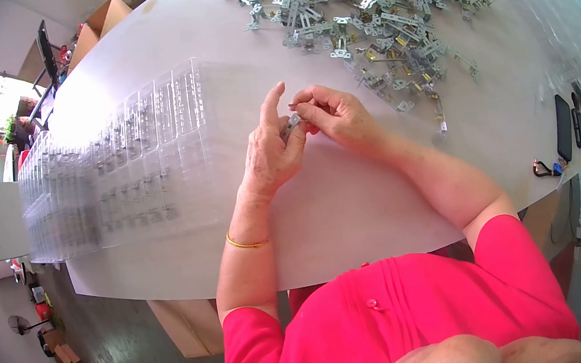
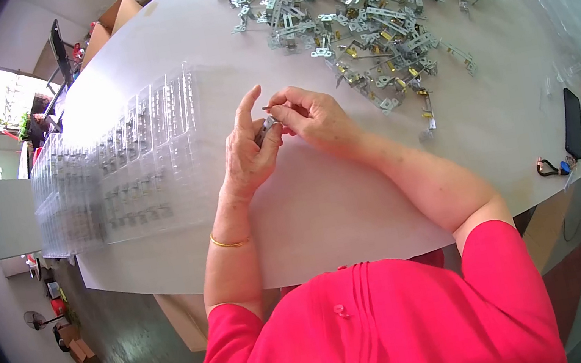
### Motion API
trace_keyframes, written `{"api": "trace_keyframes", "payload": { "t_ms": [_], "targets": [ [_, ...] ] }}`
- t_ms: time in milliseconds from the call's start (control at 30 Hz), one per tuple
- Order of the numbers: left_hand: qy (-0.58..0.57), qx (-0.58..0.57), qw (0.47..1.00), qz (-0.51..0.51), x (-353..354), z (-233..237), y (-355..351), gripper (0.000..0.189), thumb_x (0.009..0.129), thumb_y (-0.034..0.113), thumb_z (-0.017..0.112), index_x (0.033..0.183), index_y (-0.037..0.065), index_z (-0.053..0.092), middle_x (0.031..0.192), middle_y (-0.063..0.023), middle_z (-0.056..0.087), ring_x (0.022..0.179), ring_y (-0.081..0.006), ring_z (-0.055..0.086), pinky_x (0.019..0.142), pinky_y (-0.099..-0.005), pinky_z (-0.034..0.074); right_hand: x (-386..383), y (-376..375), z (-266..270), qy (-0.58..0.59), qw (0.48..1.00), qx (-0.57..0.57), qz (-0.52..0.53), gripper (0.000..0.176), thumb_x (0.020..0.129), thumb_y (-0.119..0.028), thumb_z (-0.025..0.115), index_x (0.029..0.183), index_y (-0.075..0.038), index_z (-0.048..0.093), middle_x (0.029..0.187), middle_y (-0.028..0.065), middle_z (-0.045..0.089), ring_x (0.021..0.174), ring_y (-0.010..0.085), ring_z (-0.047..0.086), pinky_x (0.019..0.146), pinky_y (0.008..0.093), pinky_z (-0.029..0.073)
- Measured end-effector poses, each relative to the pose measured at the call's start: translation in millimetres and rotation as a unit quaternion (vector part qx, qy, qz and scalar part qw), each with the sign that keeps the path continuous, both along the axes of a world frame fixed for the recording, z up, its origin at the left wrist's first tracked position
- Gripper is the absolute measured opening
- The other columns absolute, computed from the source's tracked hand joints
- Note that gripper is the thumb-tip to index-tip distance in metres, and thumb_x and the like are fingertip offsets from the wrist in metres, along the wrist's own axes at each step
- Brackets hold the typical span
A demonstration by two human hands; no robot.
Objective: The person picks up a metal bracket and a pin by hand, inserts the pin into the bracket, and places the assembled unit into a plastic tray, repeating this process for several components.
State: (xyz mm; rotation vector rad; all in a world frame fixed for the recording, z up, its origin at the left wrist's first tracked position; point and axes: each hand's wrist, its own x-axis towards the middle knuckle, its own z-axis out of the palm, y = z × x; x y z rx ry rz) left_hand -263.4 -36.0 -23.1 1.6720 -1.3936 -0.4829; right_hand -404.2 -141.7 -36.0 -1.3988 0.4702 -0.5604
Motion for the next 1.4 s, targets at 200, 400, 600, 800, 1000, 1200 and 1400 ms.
{"api": "trace_keyframes", "payload": {
  "t_ms": [200,400,600,800,1000,1200,1400],
  "targets": [
    [-0.068,0.0,0.997,-0.024,-2,1,1,0.068,0.088,0.009,0.065,0.148,0.003,0.035,0.062,-0.0095,0.057,0.052,-0.0273,0.058,0.054,-0.0382,0.046,12,4,-20,-0.114,0.988,-0.091,-0.058,0.014,0.1,-0.013,0.06,0.109,-0.004,0.066,0.098,0.0018,0.061,0.093,0.0095,0.058,0.08,0.0251,0.05],
    [-0.085,-0.032,0.994,0.063,1,-4,1,0.068,0.088,0.007,0.064,0.15,0.005,0.035,0.062,-0.009,0.059,0.051,-0.0256,0.059,0.052,-0.0382,0.047,13,2,-25,-0.115,0.993,0.024,-0.028,0.012,0.099,-0.012,0.061,0.106,-0.004,0.065,0.093,0.0025,0.064,0.089,0.0089,0.061,0.078,0.0256,0.051],
    [-0.103,-0.009,0.994,0.033,-5,5,3,0.061,0.09,0.009,0.061,0.148,0.004,0.04,0.066,-0.0067,0.063,0.054,-0.0142,0.057,0.054,-0.0303,0.047,11,5,-14,-0.092,0.995,-0.024,-0.043,0.012,0.102,-0.013,0.056,0.106,-0.004,0.062,0.09,0.0016,0.065,0.082,0.0086,0.062,0.074,0.027,0.053],
    [0.223,0.057,0.972,-0.054,9,10,8,0.052,0.095,0.011,0.056,0.145,0.003,0.045,0.093,-0.0073,0.071,0.077,-0.0126,0.065,0.065,-0.0254,0.05,8,4,-13,-0.146,0.987,0.032,-0.052,0.012,0.103,-0.012,0.055,0.107,-0.004,0.063,0.088,0.0015,0.064,0.079,0.0082,0.06,0.071,0.0254,0.051],
    [0.364,0.059,0.923,-0.106,12,8,4,0.057,0.094,0.004,0.055,0.148,0.0,0.039,0.113,-0.0172,0.067,0.085,-0.0175,0.066,0.074,-0.0291,0.053,14,1,-17,-0.157,0.981,-0.011,-0.115,0.011,0.101,-0.011,0.057,0.105,-0.004,0.065,0.087,0.0009,0.062,0.078,0.0092,0.059,0.068,0.0248,0.05],
    [0.394,-0.009,0.917,-0.064,22,-2,1,0.055,0.098,0.005,0.056,0.149,0.0,0.035,0.114,-0.0157,0.067,0.085,-0.0155,0.066,0.073,-0.0284,0.053,9,5,-6,-0.077,0.969,-0.165,-0.167,0.009,0.097,-0.008,0.063,0.104,-0.004,0.065,0.086,0.0027,0.063,0.075,0.0113,0.058,0.065,0.0268,0.048],
    [0.369,-0.028,0.927,-0.059,22,-6,-1,0.06,0.096,0.003,0.061,0.149,0.002,0.033,0.115,-0.012,0.067,0.084,-0.0129,0.064,0.071,-0.0262,0.051,7,8,-3,-0.042,0.95,-0.272,-0.146,0.009,0.096,-0.004,0.061,0.104,-0.003,0.064,0.089,0.0118,0.067,0.073,0.023,0.064,0.064,0.0335,0.051]
  ]
}}
